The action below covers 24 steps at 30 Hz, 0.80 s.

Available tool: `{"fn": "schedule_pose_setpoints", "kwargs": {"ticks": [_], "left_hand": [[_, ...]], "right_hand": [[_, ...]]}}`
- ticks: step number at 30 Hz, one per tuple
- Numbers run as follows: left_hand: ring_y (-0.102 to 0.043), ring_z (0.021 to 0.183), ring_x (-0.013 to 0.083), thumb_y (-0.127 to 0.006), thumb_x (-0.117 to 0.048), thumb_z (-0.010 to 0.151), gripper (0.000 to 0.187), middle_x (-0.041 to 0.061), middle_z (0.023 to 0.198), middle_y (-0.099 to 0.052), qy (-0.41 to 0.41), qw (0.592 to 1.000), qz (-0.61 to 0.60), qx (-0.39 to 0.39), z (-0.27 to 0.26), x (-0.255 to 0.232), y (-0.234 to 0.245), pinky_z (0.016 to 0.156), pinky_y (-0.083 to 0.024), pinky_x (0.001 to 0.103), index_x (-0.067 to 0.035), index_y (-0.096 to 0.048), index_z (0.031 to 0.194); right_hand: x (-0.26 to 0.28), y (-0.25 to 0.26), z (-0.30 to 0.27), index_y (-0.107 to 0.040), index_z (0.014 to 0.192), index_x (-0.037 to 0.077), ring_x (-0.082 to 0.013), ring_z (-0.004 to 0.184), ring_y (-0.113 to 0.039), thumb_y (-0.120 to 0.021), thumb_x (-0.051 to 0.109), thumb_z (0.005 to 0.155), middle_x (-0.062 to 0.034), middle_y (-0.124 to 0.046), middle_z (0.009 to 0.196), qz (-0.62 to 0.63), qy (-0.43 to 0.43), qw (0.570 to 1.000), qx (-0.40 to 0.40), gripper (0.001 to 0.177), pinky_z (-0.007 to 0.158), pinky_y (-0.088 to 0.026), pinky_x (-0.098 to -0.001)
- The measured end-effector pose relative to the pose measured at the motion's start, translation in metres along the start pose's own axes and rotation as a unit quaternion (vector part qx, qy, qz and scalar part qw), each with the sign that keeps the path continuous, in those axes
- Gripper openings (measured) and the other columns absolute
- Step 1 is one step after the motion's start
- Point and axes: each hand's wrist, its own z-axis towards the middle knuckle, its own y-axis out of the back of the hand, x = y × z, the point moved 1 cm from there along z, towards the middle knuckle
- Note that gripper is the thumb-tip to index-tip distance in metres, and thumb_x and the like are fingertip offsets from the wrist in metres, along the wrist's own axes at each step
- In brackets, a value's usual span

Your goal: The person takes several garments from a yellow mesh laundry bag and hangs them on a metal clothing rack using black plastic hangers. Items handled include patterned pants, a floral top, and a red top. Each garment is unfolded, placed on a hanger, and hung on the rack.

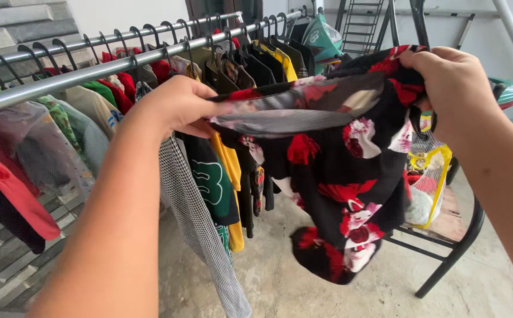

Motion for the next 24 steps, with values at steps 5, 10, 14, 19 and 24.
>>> {"fn": "schedule_pose_setpoints", "kwargs": {"ticks": [5, 10, 14, 19, 24], "left_hand": [[-0.072, 0.102, 0.0227, -0.079, -0.033, 0.088, 0.042, 0.009, 0.109, -0.075, -0.12, 0.91, -0.38, 0.114, 0.019, -0.017, -0.014, 0.087, -0.063, 0.041, -0.002, -0.068, 0.115], [-0.071, 0.096, 0.0218, -0.089, -0.047, 0.075, 0.063, 0.006, 0.109, -0.075, -0.205, 0.972, -0.072, -0.093, 0.033, -0.051, -0.015, 0.092, -0.055, 0.038, -0.017, -0.065, 0.125], [-0.069, 0.099, 0.0222, -0.094, -0.056, 0.068, 0.064, 0.009, 0.104, -0.071, -0.266, 0.907, 0.27, -0.181, 0.034, -0.065, -0.01, 0.09, -0.053, 0.038, -0.009, -0.075, 0.107], [-0.07, 0.101, 0.0236, -0.084, -0.028, 0.088, 0.032, 0.007, 0.103, -0.068, -0.392, 0.874, 0.177, -0.224, 0.029, -0.06, -0.024, 0.088, -0.054, 0.04, -0.002, -0.068, 0.099], [-0.071, 0.105, 0.0255, -0.059, 0.002, 0.08, 0.034, 0.001, 0.112, -0.075, -0.459, 0.841, 0.25, -0.138, 0.013, -0.063, -0.023, 0.091, -0.055, 0.038, -0.022, -0.079, 0.094]], "right_hand": [[0.001, 0.01, 0.005, -0.075, 0.106, 0.012, -0.0027, 0.057, -0.053, -0.072, 0.027, 0.096, 0.0074, -0.068, 0.083, 0.03, 0.023, 0.999, 0.027, 0.018, 0.05, -0.043, -0.0203], [0.008, 0.008, -0.002, -0.074, 0.101, 0.012, -0.006, 0.045, -0.044, -0.071, 0.03, 0.097, 0.003, -0.063, 0.075, 0.037, 0.032, 0.995, 0.087, 0.019, 0.034, -0.028, -0.0236], [0.017, 0.003, -0.008, -0.074, 0.098, 0.018, -0.0036, 0.042, -0.045, -0.071, 0.031, 0.092, 0.0066, -0.063, 0.07, 0.052, -0.027, 0.995, 0.085, 0.015, 0.033, -0.024, -0.0213], [0.022, -0.006, -0.013, -0.074, 0.097, 0.018, -0.004, 0.04, -0.041, -0.073, 0.033, 0.09, 0.0085, -0.061, 0.067, 0.045, -0.023, 0.992, 0.116, 0.016, 0.033, -0.026, -0.0209], [0.022, -0.01, -0.014, -0.073, 0.096, 0.018, -0.0052, 0.036, -0.035, -0.072, 0.037, 0.092, 0.0057, -0.054, 0.061, 0.022, -0.037, 0.987, 0.155, 0.02, 0.03, -0.024, -0.0229]]}}
